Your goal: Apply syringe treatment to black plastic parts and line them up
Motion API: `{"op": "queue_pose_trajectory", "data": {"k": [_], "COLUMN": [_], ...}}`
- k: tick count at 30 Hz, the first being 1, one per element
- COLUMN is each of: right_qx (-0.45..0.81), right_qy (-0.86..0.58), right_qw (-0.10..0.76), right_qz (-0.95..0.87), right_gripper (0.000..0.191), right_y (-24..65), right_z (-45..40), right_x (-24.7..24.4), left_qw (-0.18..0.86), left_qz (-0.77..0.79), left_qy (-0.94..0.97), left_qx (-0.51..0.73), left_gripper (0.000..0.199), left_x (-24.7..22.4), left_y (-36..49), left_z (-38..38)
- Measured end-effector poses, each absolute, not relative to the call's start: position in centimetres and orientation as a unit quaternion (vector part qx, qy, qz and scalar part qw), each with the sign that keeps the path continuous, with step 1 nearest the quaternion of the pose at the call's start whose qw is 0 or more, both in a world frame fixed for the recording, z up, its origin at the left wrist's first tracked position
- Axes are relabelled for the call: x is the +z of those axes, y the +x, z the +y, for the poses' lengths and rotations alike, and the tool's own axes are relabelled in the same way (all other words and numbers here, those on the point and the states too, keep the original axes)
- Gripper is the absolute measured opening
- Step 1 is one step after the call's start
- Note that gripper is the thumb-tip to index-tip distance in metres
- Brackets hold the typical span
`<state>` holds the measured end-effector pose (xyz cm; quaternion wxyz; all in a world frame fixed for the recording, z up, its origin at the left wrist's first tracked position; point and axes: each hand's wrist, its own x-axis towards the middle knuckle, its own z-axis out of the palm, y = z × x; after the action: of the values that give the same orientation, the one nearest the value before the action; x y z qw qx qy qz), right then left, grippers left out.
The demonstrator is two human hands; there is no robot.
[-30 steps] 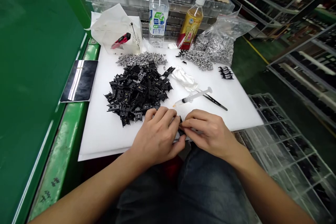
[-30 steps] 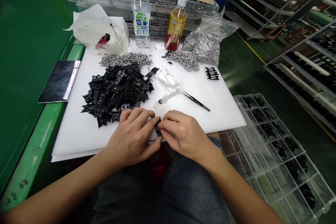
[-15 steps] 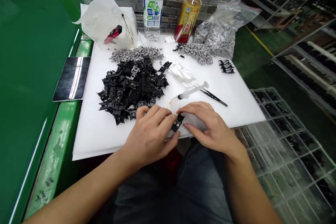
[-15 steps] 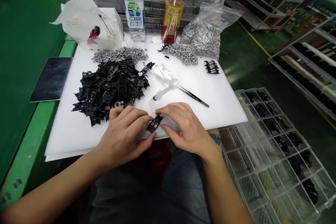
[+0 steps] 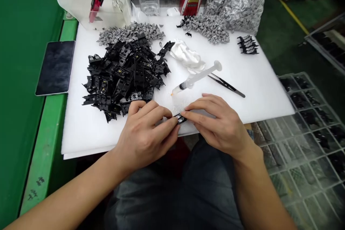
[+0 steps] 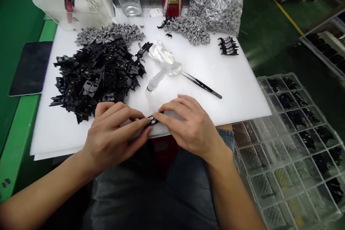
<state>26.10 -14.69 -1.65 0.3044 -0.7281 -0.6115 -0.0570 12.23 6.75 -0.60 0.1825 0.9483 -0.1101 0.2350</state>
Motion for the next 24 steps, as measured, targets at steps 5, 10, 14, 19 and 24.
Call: {"op": "queue_pose_trajectory", "data": {"k": [5, 10, 14, 19, 24], "right_qx": [-0.060, -0.058, -0.047, -0.045, -0.024], "right_qy": [-0.739, -0.741, -0.745, -0.744, -0.758], "right_qw": [0.301, 0.273, 0.282, 0.301, 0.344], "right_qz": [-0.600, -0.610, -0.602, -0.594, -0.553], "right_gripper": [0.050, 0.047, 0.045, 0.044, 0.049], "right_y": [25.90, 26.01, 26.09, 26.11, 26.06], "right_z": [-14.58, -14.59, -14.60, -14.43, -14.27], "right_x": [-1.49, -1.33, -1.21, -1.47, -1.20], "left_qw": [0.178, 0.176, 0.170, 0.163, 0.170], "left_qz": [-0.113, -0.116, -0.116, -0.115, -0.117], "left_qy": [0.948, 0.949, 0.949, 0.950, 0.945], "left_qx": [0.239, 0.235, 0.237, 0.239, 0.254], "left_gripper": [0.006, 0.007, 0.007, 0.006, 0.010], "left_x": [-0.63, -0.74, -0.79, -0.76, -0.67], "left_y": [12.39, 12.52, 12.54, 12.52, 12.51], "left_z": [6.73, 6.75, 6.79, 6.73, 6.71]}}
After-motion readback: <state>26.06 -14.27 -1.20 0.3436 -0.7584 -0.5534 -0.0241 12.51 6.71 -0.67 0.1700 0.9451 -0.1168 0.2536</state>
